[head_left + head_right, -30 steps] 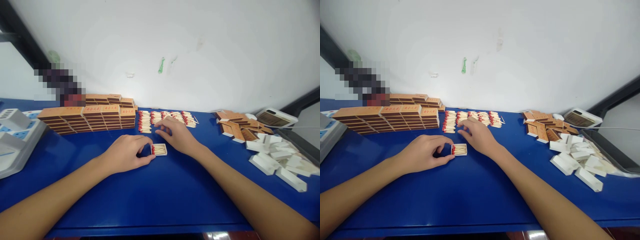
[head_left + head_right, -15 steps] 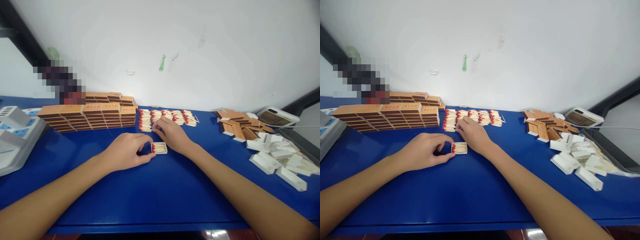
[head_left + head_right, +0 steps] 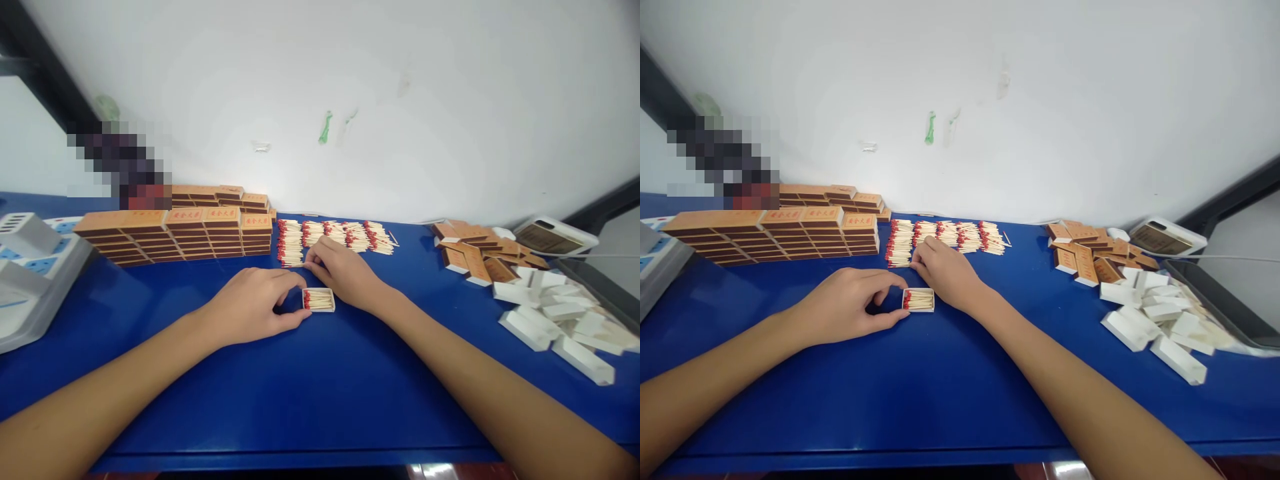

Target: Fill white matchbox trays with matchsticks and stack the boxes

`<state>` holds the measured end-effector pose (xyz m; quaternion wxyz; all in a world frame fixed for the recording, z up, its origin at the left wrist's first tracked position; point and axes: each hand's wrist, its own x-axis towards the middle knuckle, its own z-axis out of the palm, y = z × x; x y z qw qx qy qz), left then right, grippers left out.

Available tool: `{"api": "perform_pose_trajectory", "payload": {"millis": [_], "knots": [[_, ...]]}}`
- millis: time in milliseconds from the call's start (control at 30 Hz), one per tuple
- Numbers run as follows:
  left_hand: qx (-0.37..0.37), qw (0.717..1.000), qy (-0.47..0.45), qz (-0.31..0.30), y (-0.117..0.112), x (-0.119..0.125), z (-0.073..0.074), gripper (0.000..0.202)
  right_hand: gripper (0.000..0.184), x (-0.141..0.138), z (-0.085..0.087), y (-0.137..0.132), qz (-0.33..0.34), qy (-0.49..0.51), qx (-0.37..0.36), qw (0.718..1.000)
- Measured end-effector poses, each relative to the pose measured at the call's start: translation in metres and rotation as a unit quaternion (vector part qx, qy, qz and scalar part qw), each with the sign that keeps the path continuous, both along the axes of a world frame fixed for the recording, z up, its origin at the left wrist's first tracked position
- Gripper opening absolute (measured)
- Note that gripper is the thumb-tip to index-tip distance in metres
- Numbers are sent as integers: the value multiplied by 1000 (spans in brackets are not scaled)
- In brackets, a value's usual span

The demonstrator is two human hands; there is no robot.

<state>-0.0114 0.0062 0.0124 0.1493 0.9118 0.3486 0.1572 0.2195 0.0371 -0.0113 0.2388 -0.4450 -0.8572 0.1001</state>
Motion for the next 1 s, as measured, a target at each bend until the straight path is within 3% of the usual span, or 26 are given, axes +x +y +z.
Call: {"api": "perform_pose_trajectory", "payload": {"millis": [333,767,1000], "knots": [[-3,999,21,-24,-3,0,3,23,6,0,3,-3,47,12,-20,999],[-18,999,32,-19,-4,0,7,22,9,-5,1,-5,42,4,-23,999],[-40,999,16,1,-3,-2,5,25,12,9,24,-21,13,22,-21,999]]}}
